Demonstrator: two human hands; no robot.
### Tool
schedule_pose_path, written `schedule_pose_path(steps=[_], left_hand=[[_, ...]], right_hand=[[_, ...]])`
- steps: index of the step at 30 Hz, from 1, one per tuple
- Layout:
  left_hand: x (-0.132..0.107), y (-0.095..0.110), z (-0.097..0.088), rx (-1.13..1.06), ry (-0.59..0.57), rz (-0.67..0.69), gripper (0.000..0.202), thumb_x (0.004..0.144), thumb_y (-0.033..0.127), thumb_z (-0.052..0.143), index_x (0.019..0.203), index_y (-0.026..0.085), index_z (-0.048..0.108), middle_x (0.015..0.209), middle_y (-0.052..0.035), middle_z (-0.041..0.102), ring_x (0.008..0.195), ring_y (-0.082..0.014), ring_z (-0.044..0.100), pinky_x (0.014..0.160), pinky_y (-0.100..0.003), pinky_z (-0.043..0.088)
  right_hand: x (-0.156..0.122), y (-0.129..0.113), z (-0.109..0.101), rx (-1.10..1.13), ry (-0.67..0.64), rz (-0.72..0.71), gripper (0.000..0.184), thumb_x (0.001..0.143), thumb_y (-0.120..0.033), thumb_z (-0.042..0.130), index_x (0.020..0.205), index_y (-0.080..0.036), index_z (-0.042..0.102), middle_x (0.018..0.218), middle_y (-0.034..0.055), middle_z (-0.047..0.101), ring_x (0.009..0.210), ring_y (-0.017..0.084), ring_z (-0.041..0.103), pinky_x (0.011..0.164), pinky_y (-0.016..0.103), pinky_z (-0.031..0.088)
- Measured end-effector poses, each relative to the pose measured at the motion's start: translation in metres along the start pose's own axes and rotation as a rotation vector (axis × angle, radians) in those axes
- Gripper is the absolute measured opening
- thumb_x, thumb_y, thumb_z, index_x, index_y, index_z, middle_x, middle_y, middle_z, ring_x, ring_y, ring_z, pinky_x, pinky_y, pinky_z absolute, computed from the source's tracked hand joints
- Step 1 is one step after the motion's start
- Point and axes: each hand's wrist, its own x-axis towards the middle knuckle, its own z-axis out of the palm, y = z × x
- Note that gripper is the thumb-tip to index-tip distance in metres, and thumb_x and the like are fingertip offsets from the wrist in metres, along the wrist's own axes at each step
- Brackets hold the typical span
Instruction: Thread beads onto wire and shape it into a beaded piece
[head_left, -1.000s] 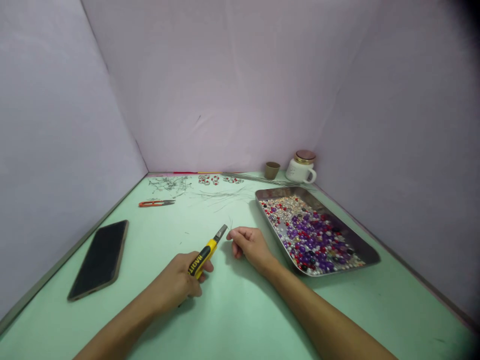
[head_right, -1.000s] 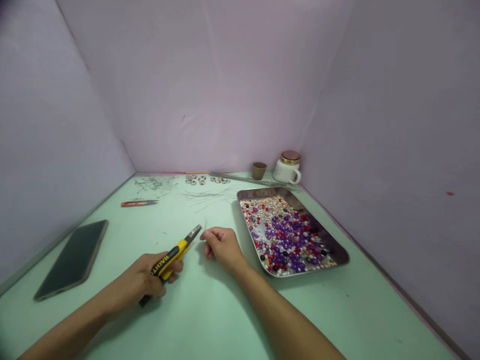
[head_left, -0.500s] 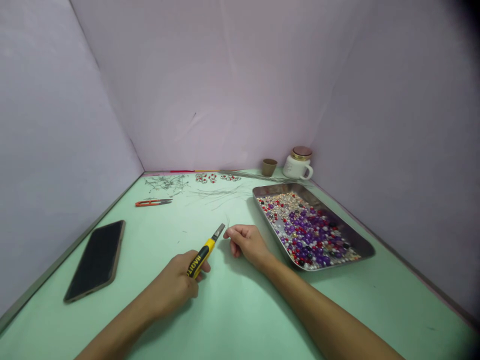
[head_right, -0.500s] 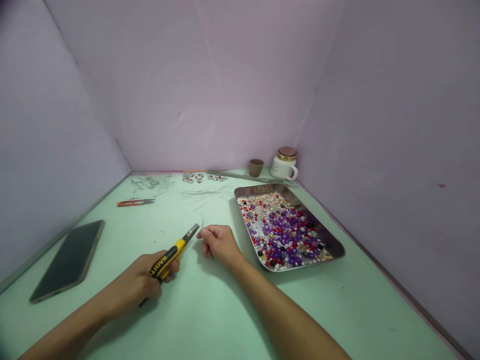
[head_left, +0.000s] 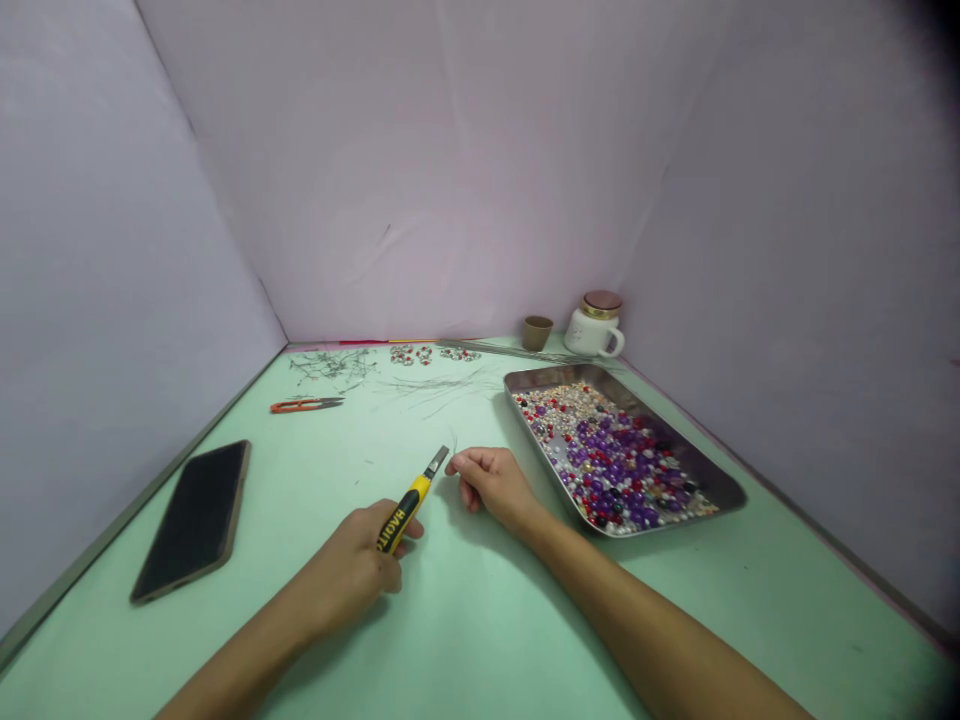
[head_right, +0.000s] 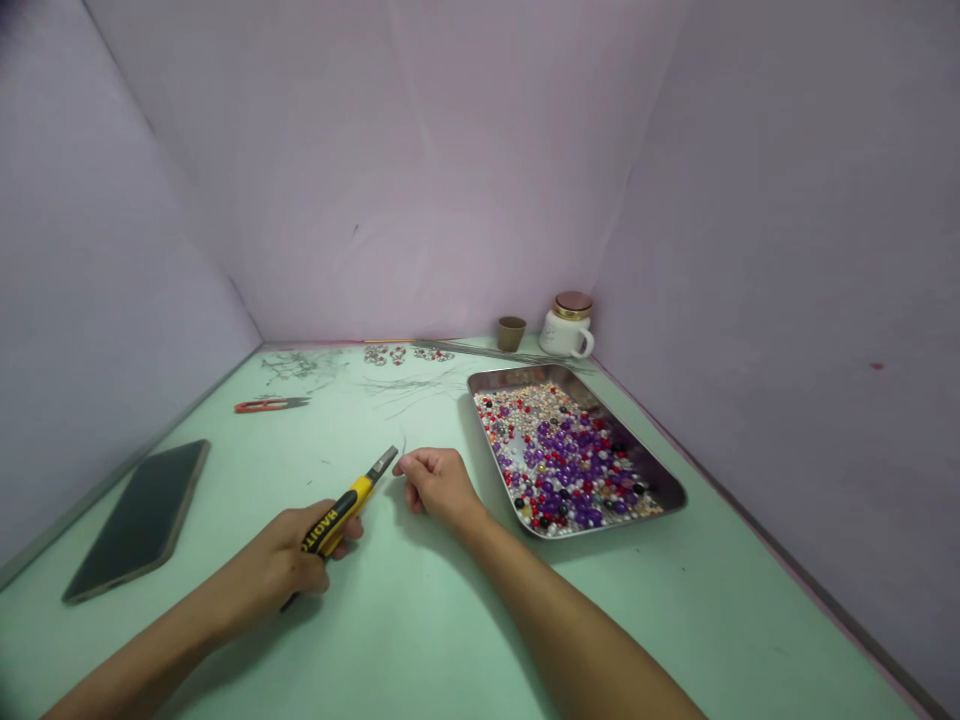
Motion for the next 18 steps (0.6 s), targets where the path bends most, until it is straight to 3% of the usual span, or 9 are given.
schedule_pose_path(steps=[18], left_hand=[[-0.0042, 0.005, -0.0006, 0.119, 0.035, 0.057, 0.029, 0.051, 0.009, 0.041, 0.078, 0.017, 0.047, 0.077, -0.0009, 0.05, 0.076, -0.0197, 0.046, 0.065, -0.027, 0.034]], right_hand=[[0.0009, -0.0016, -0.0005, -0.025, -0.017, 0.007, 0.022, 0.074, -0.03, 0.044, 0.065, -0.014, 0.057, 0.037, -0.0058, 0.046, 0.031, 0.006, 0.037, 0.035, 0.018, 0.028]])
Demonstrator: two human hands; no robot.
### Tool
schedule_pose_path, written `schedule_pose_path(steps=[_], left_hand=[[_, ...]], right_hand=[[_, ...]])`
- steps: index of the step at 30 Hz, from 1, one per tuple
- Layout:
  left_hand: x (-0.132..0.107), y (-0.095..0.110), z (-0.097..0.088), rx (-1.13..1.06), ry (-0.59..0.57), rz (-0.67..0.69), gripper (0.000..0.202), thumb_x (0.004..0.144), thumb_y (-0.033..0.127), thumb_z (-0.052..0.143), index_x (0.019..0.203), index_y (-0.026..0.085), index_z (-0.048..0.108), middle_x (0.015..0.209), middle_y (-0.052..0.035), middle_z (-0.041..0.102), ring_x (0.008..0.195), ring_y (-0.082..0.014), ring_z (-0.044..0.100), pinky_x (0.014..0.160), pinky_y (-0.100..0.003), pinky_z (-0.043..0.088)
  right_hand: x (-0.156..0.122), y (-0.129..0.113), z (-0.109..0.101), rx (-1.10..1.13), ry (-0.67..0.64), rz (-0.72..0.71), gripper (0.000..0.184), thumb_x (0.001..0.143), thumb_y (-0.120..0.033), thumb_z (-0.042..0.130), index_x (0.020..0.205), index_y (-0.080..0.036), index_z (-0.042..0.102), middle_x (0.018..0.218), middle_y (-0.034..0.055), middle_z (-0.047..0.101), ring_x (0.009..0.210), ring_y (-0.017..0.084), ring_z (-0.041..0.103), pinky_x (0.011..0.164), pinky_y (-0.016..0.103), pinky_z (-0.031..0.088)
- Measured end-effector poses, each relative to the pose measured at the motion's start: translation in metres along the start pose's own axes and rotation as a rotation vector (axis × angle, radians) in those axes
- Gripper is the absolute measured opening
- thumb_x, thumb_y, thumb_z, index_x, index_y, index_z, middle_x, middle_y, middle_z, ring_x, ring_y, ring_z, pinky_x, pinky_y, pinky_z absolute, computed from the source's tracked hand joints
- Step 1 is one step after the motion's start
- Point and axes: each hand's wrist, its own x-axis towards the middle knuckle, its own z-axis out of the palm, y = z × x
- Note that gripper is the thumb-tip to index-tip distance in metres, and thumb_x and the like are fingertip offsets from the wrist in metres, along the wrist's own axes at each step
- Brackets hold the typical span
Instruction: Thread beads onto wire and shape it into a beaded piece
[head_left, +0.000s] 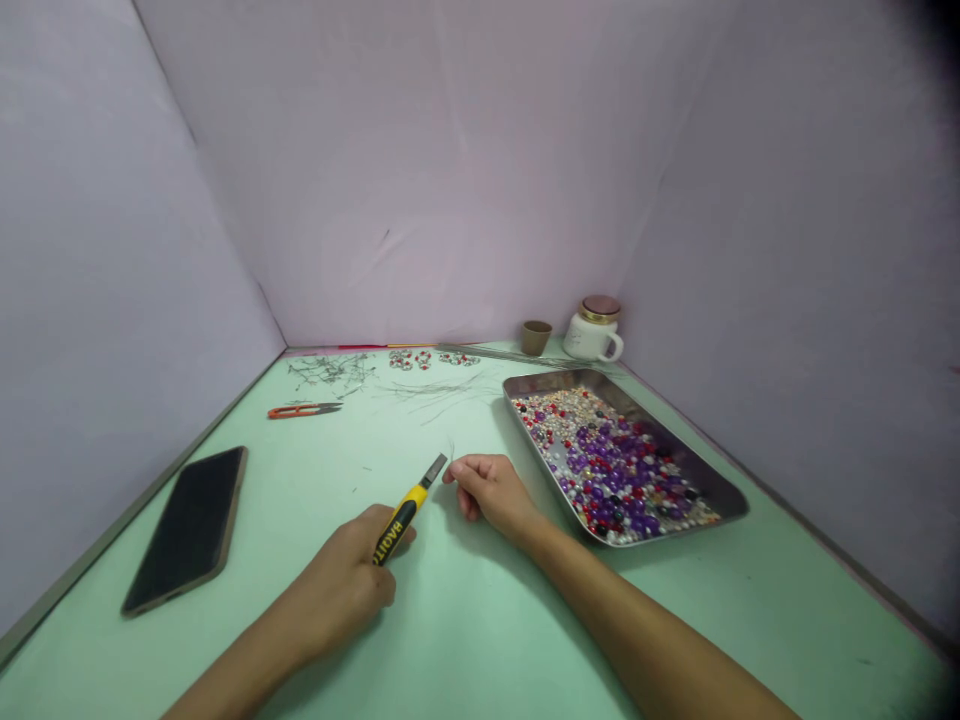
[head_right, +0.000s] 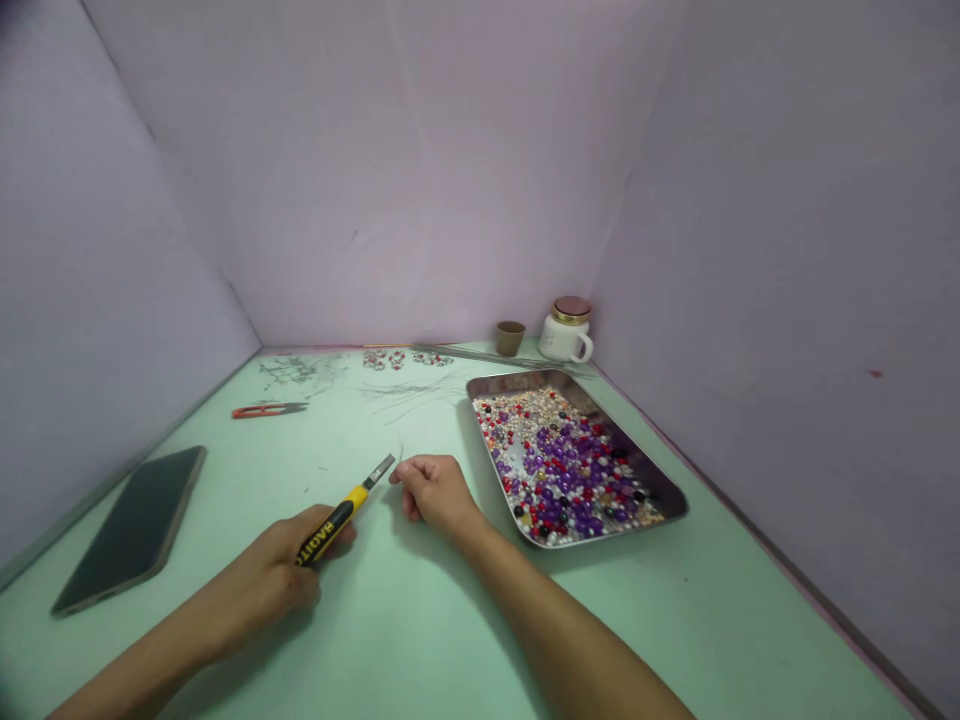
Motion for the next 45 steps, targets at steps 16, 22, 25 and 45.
schedule_pose_path(steps=[16, 22, 25, 45], left_hand=[[0.001, 0.002, -0.003, -0.019, -0.019, -0.008, 0.031, 0.049, 0.01, 0.042, 0.079, 0.016, 0.049, 0.076, -0.0011, 0.051, 0.075, -0.0191, 0.046, 0.062, -0.027, 0.033], [0.004, -0.005, -0.009, -0.188, -0.075, -0.071, 0.039, 0.047, 0.011, 0.047, 0.085, 0.015, 0.056, 0.082, -0.0036, 0.055, 0.078, -0.0207, 0.049, 0.063, -0.028, 0.036], [0.007, -0.011, -0.012, -0.337, -0.124, -0.162, 0.044, 0.048, 0.009, 0.049, 0.09, 0.017, 0.057, 0.085, -0.0027, 0.055, 0.072, -0.0169, 0.05, 0.06, -0.026, 0.036], [0.006, -0.005, -0.011, -0.325, -0.16, -0.177, 0.043, 0.046, 0.006, 0.047, 0.087, 0.016, 0.055, 0.079, -0.0006, 0.052, 0.064, -0.0131, 0.047, 0.054, -0.023, 0.03]], right_hand=[[0.0, 0.002, -0.001, 0.004, -0.019, -0.002, 0.023, 0.075, -0.032, 0.043, 0.065, -0.015, 0.056, 0.037, -0.006, 0.046, 0.031, 0.006, 0.037, 0.036, 0.018, 0.028], [0.0, 0.002, -0.002, 0.026, -0.03, -0.016, 0.024, 0.075, -0.033, 0.044, 0.066, -0.014, 0.056, 0.036, -0.0062, 0.045, 0.031, 0.006, 0.037, 0.035, 0.018, 0.026], [0.0, 0.001, -0.003, 0.07, -0.036, -0.011, 0.022, 0.074, -0.032, 0.045, 0.065, -0.015, 0.056, 0.035, -0.0067, 0.043, 0.031, 0.006, 0.036, 0.035, 0.018, 0.026], [-0.002, -0.005, -0.002, 0.028, -0.039, -0.014, 0.023, 0.074, -0.03, 0.043, 0.062, -0.015, 0.055, 0.032, -0.0074, 0.041, 0.03, 0.006, 0.032, 0.035, 0.019, 0.024]])
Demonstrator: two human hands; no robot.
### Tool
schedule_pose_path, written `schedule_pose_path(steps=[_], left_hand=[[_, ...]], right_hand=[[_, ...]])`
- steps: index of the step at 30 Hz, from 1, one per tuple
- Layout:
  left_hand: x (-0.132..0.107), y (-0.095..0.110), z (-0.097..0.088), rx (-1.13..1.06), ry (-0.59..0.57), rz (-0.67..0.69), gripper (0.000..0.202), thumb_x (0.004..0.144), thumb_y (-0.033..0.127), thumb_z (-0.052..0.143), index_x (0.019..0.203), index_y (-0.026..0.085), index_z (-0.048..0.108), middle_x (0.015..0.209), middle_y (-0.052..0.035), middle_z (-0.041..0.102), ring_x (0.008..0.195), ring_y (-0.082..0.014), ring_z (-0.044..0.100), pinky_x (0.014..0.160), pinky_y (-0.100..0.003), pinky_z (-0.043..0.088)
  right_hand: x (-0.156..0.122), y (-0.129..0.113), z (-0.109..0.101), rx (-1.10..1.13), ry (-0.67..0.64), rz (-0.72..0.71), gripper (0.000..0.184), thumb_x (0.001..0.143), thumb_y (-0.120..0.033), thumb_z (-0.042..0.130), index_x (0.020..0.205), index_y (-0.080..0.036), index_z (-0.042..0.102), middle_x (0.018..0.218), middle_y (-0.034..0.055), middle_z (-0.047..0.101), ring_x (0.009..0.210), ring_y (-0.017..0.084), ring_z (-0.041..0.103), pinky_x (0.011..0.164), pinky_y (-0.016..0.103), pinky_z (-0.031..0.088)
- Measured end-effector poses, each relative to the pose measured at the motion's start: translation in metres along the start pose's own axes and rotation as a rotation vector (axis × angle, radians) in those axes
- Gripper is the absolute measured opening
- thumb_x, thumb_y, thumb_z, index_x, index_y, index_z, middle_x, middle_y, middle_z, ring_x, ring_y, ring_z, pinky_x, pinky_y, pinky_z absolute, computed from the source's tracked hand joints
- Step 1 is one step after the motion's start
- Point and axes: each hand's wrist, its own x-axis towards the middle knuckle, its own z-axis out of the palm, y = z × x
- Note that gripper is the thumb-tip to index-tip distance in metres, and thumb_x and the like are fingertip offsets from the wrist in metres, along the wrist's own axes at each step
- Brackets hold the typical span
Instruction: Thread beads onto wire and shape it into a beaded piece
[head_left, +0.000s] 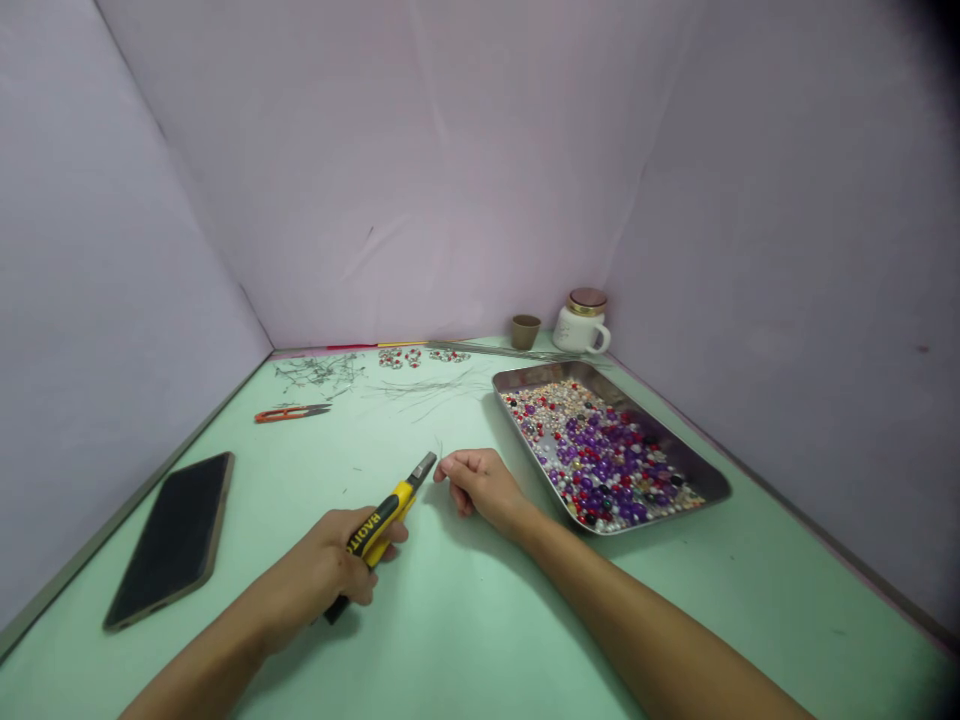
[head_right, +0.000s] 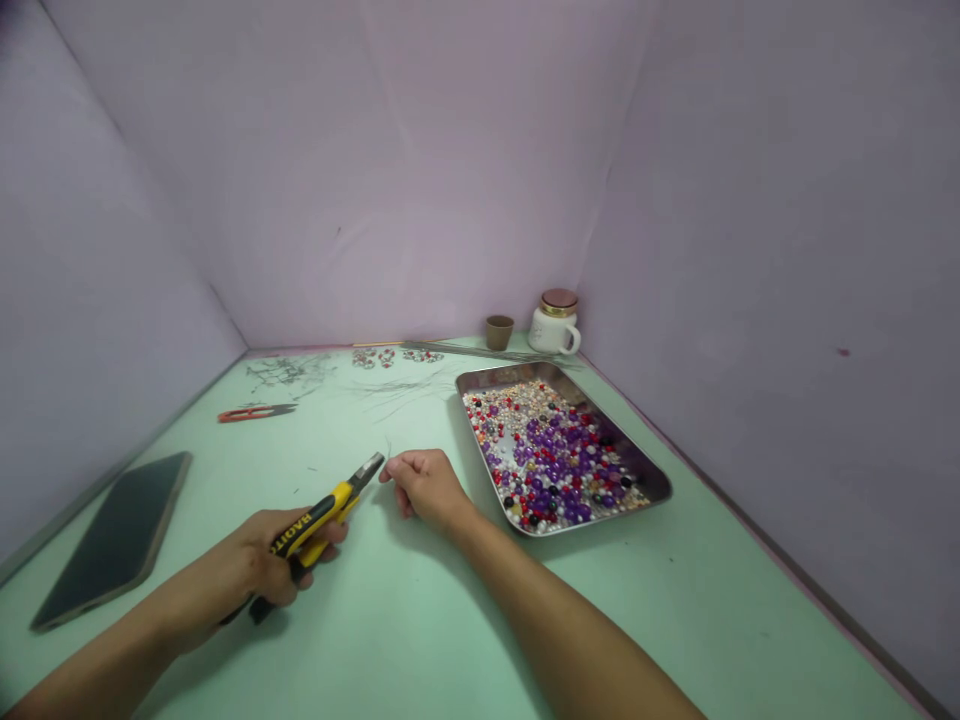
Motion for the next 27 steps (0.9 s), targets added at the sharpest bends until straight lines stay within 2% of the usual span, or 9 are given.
schedule_pose_path(steps=[6, 14, 20, 27], left_hand=[[0.005, -0.01, -0.002, 0.016, 0.02, 0.022, 0.044, 0.046, 0.007, 0.048, 0.088, 0.018, 0.054, 0.077, 0.0001, 0.052, 0.062, -0.0131, 0.046, 0.055, -0.024, 0.032], [0.001, -0.003, -0.002, 0.004, -0.007, 0.034, 0.044, 0.046, 0.007, 0.047, 0.088, 0.017, 0.055, 0.079, -0.0012, 0.052, 0.064, -0.0135, 0.047, 0.055, -0.025, 0.033], [0.006, -0.012, -0.003, 0.039, 0.039, 0.051, 0.043, 0.046, 0.007, 0.048, 0.086, 0.018, 0.056, 0.077, 0.0001, 0.053, 0.065, -0.0143, 0.046, 0.057, -0.025, 0.034], [0.004, -0.008, -0.004, 0.064, -0.035, 0.101, 0.035, 0.047, 0.005, 0.044, 0.079, 0.018, 0.053, 0.072, 0.0024, 0.049, 0.06, -0.0109, 0.042, 0.052, -0.022, 0.028]], right_hand=[[0.001, 0.001, 0.0, 0.004, -0.007, 0.003, 0.023, 0.075, -0.03, 0.043, 0.062, -0.015, 0.055, 0.032, -0.0074, 0.041, 0.03, 0.006, 0.032, 0.035, 0.019, 0.023], [0.001, 0.001, 0.0, 0.015, -0.006, 0.008, 0.023, 0.076, -0.027, 0.042, 0.062, -0.014, 0.055, 0.032, -0.0072, 0.041, 0.029, 0.006, 0.032, 0.034, 0.018, 0.023], [0.003, 0.005, -0.002, 0.015, -0.009, 0.001, 0.022, 0.076, -0.027, 0.042, 0.063, -0.014, 0.055, 0.033, -0.0069, 0.042, 0.029, 0.006, 0.033, 0.034, 0.019, 0.023], [0.002, 0.003, 0.0, 0.021, -0.025, -0.007, 0.022, 0.076, -0.028, 0.042, 0.063, -0.014, 0.054, 0.033, -0.0071, 0.042, 0.03, 0.006, 0.033, 0.035, 0.018, 0.023]])
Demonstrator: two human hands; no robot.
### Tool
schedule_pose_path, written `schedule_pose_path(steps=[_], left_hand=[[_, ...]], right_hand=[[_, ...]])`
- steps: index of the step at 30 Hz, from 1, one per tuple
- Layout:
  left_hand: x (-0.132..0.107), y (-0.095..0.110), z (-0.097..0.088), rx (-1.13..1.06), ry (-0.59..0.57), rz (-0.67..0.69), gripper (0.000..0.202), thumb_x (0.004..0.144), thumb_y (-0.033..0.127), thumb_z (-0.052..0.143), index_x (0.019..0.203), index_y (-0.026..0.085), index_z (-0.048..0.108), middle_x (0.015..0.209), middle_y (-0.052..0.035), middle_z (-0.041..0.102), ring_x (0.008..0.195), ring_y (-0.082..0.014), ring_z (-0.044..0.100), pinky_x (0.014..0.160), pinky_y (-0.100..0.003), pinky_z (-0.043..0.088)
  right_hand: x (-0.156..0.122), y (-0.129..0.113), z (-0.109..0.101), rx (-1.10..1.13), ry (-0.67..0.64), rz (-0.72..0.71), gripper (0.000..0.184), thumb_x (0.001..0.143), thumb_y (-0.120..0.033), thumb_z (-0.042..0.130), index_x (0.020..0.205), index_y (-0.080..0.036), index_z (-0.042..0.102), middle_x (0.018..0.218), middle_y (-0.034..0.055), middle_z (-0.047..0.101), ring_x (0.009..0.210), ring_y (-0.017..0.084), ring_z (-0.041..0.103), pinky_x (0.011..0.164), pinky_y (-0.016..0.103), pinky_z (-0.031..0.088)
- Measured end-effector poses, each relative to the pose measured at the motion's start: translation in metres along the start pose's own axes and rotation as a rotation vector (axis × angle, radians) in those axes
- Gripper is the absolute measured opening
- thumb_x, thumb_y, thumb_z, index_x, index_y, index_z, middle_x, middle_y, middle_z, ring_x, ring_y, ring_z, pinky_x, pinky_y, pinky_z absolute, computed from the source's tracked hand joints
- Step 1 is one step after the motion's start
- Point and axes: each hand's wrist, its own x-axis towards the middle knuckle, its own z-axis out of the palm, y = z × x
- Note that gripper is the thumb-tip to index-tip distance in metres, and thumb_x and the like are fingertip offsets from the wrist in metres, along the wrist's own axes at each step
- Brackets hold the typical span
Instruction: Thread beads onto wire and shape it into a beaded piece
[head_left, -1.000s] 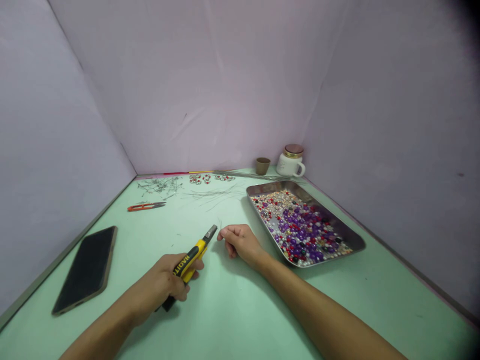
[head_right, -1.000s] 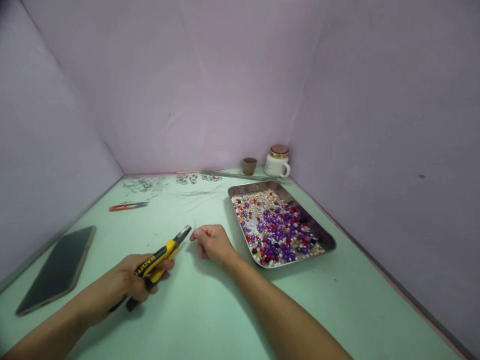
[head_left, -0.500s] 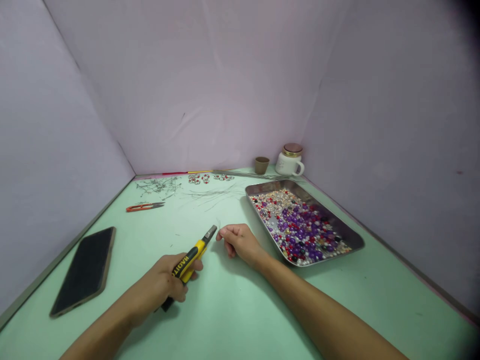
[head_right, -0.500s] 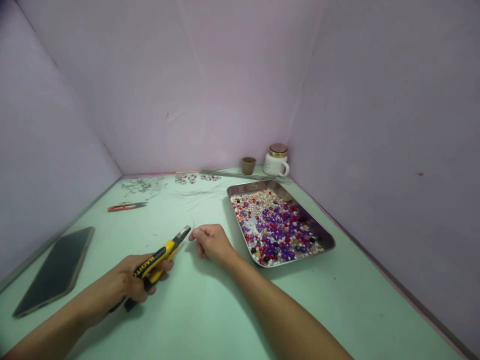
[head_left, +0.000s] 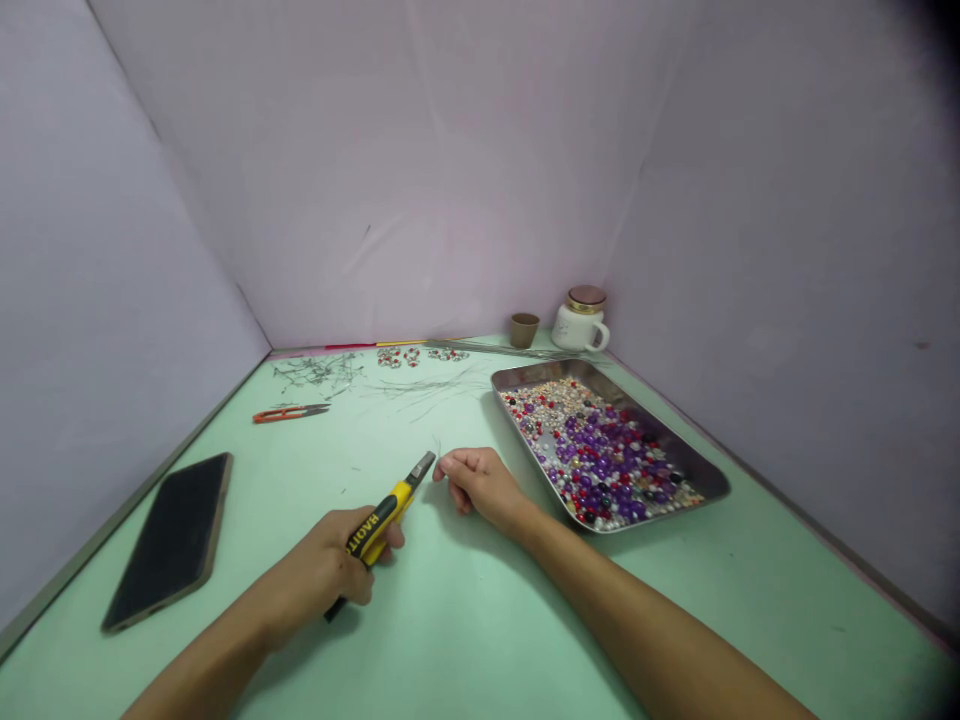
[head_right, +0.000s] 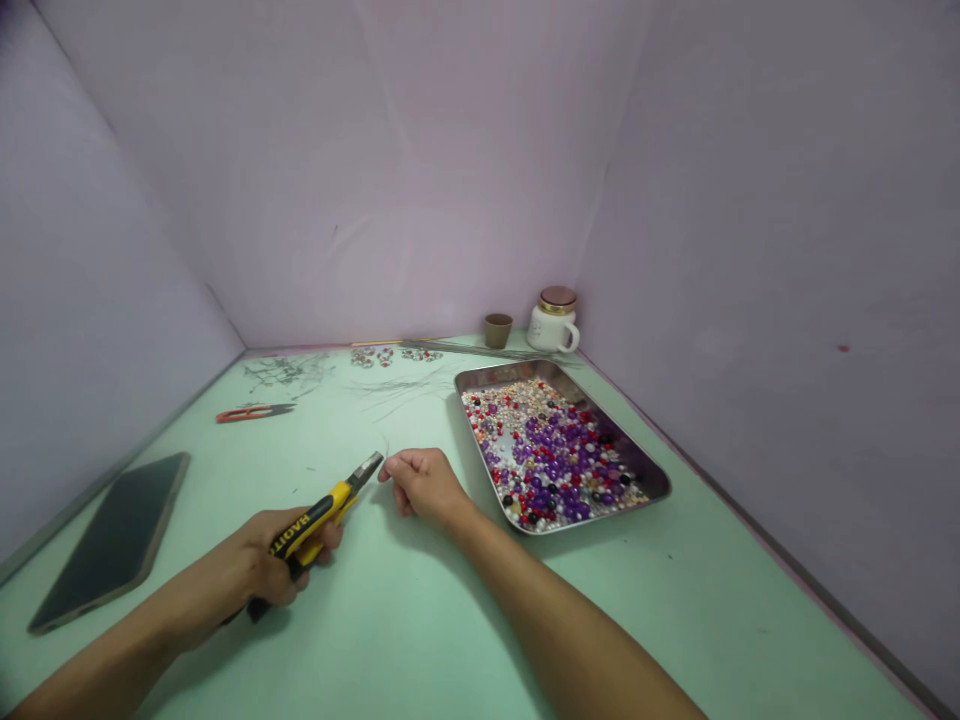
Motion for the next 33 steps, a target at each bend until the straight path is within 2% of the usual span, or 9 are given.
schedule_pose_path(steps=[4, 8, 12, 14, 18, 23, 33], left_hand=[[-0.0026, 0.007, 0.003, -0.037, -0.033, -0.002, 0.031, 0.049, 0.005, 0.046, 0.078, 0.017, 0.051, 0.071, 0.0025, 0.049, 0.057, -0.0094, 0.039, 0.049, -0.021, 0.027], [-0.0027, 0.0071, 0.0038, -0.14, -0.066, -0.006, 0.026, 0.056, 0.01, 0.049, 0.081, 0.017, 0.049, 0.067, 0.0018, 0.049, 0.055, -0.0104, 0.042, 0.051, -0.023, 0.033], [-0.0023, 0.0057, 0.0019, -0.15, -0.093, 0.029, 0.022, 0.061, 0.015, 0.051, 0.083, 0.017, 0.049, 0.069, 0.0009, 0.05, 0.058, -0.0104, 0.043, 0.053, -0.022, 0.036], [-0.0019, 0.0059, 0.0015, -0.149, -0.069, 0.032, 0.027, 0.061, 0.016, 0.052, 0.088, 0.018, 0.048, 0.073, 0.0005, 0.05, 0.059, -0.0102, 0.043, 0.052, -0.022, 0.037], [-0.0006, 0.007, 0.0016, -0.164, 0.002, 0.009, 0.05, 0.058, 0.012, 0.052, 0.105, 0.022, 0.042, 0.085, -0.0013, 0.052, 0.058, -0.0104, 0.045, 0.048, -0.022, 0.035], [-0.0008, 0.0067, -0.0003, -0.047, -0.037, -0.007, 0.035, 0.051, 0.006, 0.046, 0.084, 0.015, 0.053, 0.067, -0.0004, 0.051, 0.053, -0.01, 0.041, 0.045, -0.021, 0.029], [-0.0035, 0.0095, 0.0018, -0.053, -0.018, -0.024, 0.039, 0.045, 0.007, 0.045, 0.082, 0.017, 0.052, 0.076, -0.0012, 0.055, 0.06, -0.0133, 0.048, 0.05, -0.023, 0.034]], right_hand=[[-0.0003, -0.0014, 0.0001, 0.013, 0.001, 0.006, 0.022, 0.076, -0.029, 0.044, 0.062, -0.014, 0.053, 0.035, -0.0067, 0.043, 0.031, 0.006, 0.034, 0.035, 0.018, 0.023], [0.0004, 0.0001, 0.0011, 0.035, 0.007, 0.005, 0.021, 0.075, -0.029, 0.045, 0.063, -0.014, 0.054, 0.038, -0.0061, 0.046, 0.033, 0.006, 0.036, 0.037, 0.018, 0.027], [0.0007, 0.0005, 0.0019, 0.033, 0.009, 0.007, 0.02, 0.075, -0.028, 0.045, 0.064, -0.014, 0.054, 0.039, -0.0059, 0.046, 0.034, 0.006, 0.037, 0.038, 0.018, 0.028], [0.0006, 0.0001, 0.0016, 0.035, 0.009, 0.003, 0.02, 0.075, -0.028, 0.045, 0.064, -0.014, 0.054, 0.039, -0.0059, 0.046, 0.034, 0.006, 0.037, 0.038, 0.018, 0.028], [0.0003, -0.0002, 0.0012, 0.037, 0.01, -0.001, 0.02, 0.075, -0.028, 0.045, 0.066, -0.014, 0.055, 0.039, -0.0063, 0.046, 0.034, 0.006, 0.037, 0.037, 0.018, 0.028], [-0.0002, -0.0003, 0.0023, 0.031, 0.014, 0.006, 0.019, 0.075, -0.027, 0.045, 0.063, -0.015, 0.053, 0.039, -0.0063, 0.045, 0.034, 0.006, 0.037, 0.037, 0.018, 0.028], [-0.0001, -0.0002, 0.0021, 0.0, -0.002, -0.015, 0.022, 0.076, -0.027, 0.043, 0.069, -0.013, 0.058, 0.037, -0.0069, 0.043, 0.032, 0.005, 0.033, 0.036, 0.018, 0.023]])
